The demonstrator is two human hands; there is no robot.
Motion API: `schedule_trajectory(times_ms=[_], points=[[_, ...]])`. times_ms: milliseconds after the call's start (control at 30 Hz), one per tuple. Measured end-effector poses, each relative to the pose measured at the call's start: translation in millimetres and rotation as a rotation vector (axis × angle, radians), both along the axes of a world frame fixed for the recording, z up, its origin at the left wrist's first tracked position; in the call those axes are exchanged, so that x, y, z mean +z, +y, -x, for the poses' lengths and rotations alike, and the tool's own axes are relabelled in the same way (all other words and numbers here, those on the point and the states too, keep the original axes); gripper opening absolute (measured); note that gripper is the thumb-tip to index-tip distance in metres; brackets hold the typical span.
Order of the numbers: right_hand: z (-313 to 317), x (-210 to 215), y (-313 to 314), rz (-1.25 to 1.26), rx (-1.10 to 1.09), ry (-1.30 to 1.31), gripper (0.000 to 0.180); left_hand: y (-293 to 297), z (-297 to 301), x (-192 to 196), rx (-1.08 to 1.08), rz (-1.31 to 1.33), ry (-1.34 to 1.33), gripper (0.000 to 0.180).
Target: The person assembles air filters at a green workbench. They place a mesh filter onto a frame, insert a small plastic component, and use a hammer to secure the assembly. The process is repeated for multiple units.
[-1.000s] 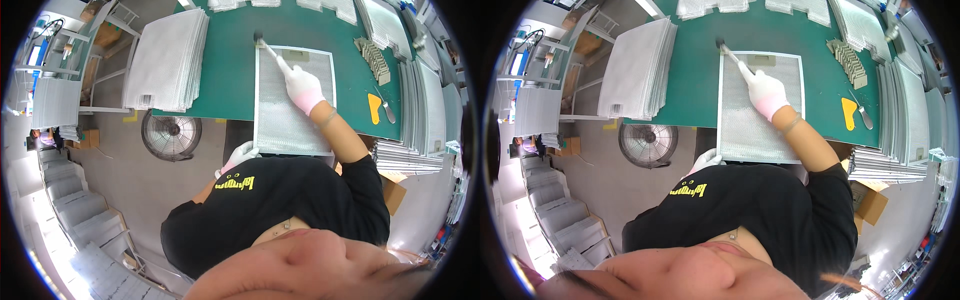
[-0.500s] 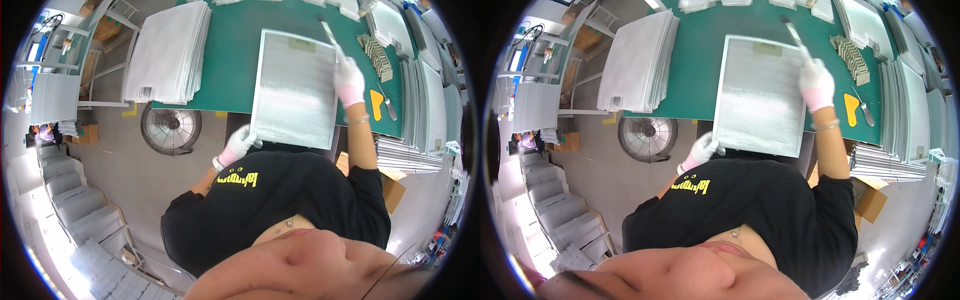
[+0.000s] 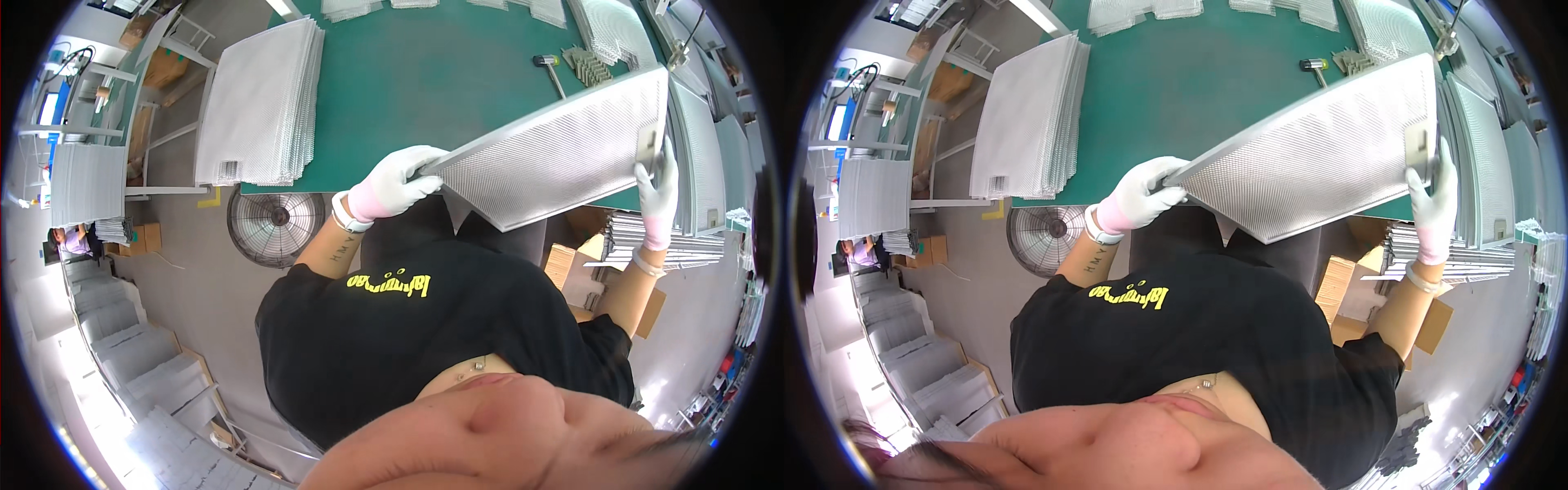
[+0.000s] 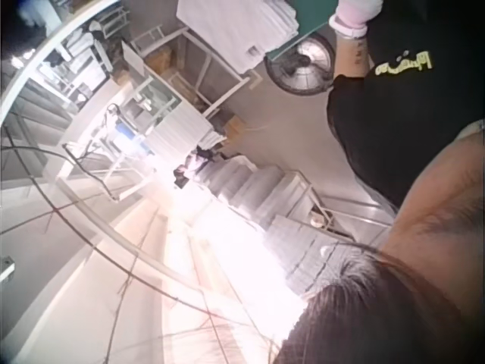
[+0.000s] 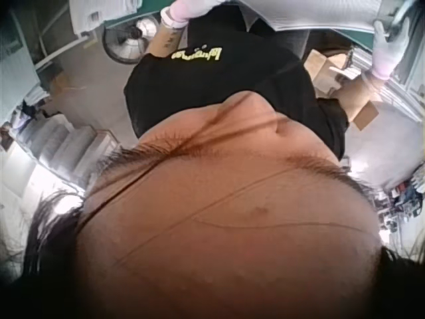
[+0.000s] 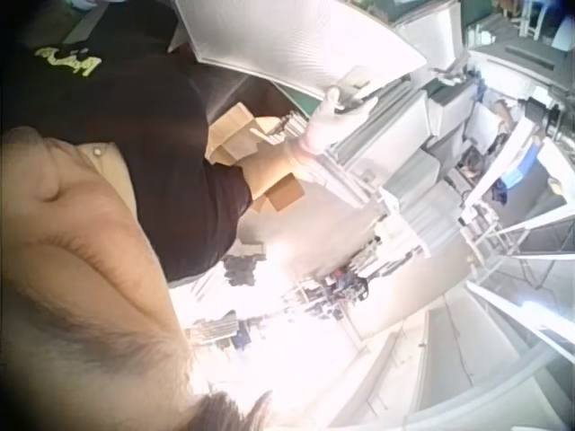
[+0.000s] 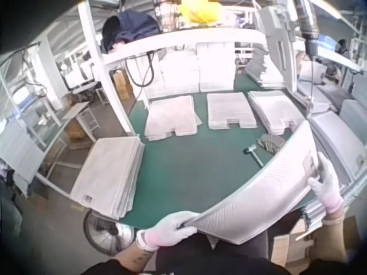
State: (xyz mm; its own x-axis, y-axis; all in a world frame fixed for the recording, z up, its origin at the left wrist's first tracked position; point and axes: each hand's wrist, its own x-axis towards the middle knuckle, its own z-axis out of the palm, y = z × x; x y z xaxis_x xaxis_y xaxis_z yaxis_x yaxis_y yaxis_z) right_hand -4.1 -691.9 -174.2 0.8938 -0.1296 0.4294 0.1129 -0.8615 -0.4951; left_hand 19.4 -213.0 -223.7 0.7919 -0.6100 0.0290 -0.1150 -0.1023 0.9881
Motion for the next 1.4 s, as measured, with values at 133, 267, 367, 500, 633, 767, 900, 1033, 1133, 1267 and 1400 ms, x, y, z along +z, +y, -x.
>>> schedule_trajectory(times_ms=[133,267,367,500,633,767,900,1033,1133,1267,1400], points=[[36,-23,-39,-0.227,0.0,0.098,0.046,-20,-8,9,0.027,0.019,-0.231,0.033],[62,-38,-44,-0.366,-0.057,0.054,0.035,-29,-10,14,0.018,0.029,-0.324,0.032],[81,-49,-55,-0.448,-0.131,0.015,0.038,-35,-11,15,-0.003,0.059,-0.328,0.033],[129,-71,-117,-0.684,-0.111,0.008,0.031,-36,-2,18,0.136,0.115,-0.274,0.032],[204,-46,-175,-0.897,-0.252,-0.213,0.032,33,6,35,0.585,-0.24,-0.647,0.028],[222,19,-167,-0.627,-0.543,-0.453,0.042,151,18,43,1.06,-0.951,-0.725,0.042],[180,41,-190,0.281,-0.782,-0.338,0.042,214,31,8,0.963,-1.578,-0.297,0.073],[95,52,-195,-0.513,-0.62,-0.382,0.052,195,21,16,0.992,-1.523,-0.134,0.092],[81,28,-245,-0.263,-0.812,0.17,0.057,166,16,37,0.946,-1.54,-0.017,0.096],[79,6,-254,0.15,-0.826,0.209,0.052,172,8,52,0.849,-1.57,-0.06,0.101],[78,14,-198,0.109,-0.763,-0.039,0.048,177,5,74,0.809,-1.608,-0.068,0.101]])
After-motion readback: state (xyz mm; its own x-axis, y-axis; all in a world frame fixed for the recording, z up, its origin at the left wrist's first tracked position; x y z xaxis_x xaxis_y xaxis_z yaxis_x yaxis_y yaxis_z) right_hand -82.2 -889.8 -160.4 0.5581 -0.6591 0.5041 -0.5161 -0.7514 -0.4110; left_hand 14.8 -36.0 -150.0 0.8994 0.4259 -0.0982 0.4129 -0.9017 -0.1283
